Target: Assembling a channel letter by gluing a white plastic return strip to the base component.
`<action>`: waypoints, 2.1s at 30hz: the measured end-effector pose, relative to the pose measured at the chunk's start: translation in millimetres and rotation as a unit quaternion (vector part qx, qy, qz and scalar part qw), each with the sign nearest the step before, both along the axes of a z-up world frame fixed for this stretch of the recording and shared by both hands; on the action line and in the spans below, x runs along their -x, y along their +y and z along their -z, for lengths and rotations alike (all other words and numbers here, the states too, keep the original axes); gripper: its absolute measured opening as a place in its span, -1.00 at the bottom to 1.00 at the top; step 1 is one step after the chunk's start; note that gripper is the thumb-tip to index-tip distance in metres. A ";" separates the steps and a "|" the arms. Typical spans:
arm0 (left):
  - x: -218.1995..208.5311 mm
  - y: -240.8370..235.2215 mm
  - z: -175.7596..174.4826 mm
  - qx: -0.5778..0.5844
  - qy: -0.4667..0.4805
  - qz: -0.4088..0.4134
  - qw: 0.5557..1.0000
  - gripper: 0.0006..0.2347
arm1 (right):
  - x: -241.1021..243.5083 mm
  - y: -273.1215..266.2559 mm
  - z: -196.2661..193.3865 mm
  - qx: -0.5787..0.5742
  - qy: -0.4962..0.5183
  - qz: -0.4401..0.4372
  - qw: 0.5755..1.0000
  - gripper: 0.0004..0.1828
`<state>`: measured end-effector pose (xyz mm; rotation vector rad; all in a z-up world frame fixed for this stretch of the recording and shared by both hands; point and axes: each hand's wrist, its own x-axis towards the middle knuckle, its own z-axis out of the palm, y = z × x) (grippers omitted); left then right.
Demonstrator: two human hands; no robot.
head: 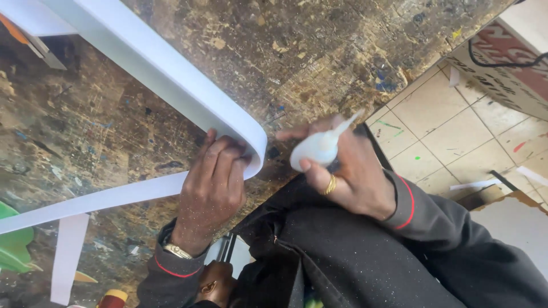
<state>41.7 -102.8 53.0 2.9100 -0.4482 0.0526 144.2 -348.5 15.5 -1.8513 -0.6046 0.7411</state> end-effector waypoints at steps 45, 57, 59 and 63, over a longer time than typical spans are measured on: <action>23.8 10.4 14.4 -0.037 0.002 -0.046 0.998 -0.74 | -55.3 129.2 -83.3 0.252 -0.205 -0.254 0.911 -0.57; 21.8 9.1 13.7 -0.015 0.007 -0.048 0.999 -0.75 | -50.8 125.3 -79.9 0.169 -0.183 -0.239 0.939 -0.65; 22.6 8.5 12.8 -0.041 0.001 -0.042 0.998 -0.75 | -49.9 122.6 -81.9 0.206 -0.220 -0.241 0.922 -0.64; 25.6 6.9 14.0 -0.035 -0.005 -0.039 0.999 -0.72 | -49.7 124.7 -82.3 0.190 -0.188 -0.241 0.933 -0.62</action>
